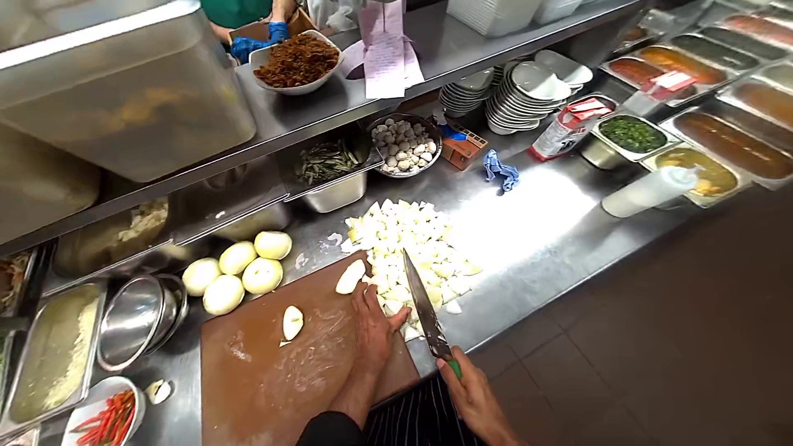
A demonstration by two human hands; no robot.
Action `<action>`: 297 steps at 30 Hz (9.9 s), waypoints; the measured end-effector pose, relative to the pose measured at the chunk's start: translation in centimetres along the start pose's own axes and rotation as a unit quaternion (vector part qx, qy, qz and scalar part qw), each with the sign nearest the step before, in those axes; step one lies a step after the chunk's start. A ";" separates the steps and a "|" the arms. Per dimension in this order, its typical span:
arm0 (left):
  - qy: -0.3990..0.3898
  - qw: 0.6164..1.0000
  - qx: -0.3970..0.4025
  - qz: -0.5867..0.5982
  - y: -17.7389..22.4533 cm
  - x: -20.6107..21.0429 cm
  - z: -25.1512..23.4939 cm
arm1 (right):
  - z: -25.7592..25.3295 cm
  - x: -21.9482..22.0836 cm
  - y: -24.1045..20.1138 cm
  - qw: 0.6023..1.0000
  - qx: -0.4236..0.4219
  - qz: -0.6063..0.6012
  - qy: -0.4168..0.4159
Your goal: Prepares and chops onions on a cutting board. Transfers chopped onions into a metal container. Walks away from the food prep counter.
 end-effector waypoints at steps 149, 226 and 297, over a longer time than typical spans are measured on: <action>-0.061 0.988 0.136 -0.044 -5.9 -3.7 0.6 | -1.7 -0.7 -1.8 0.939 0.054 -0.236 0.245; -0.172 0.922 -0.105 0.330 13.5 -5.7 -5.1 | -13.0 -23.2 -15.1 0.983 -0.157 0.080 0.044; -0.239 0.905 -0.092 0.339 0.7 3.9 -22.0 | -34.4 -2.1 -19.1 0.991 -0.114 -0.042 0.051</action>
Point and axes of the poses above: each hand's wrist, its own z-axis away from the middle knuckle, its own x-axis out of the palm, y = z × x, the point moved 3 cm from there along -z, towards the middle knuckle, and after that the axes turned 1 degree about -x, right-handed, at the moved point
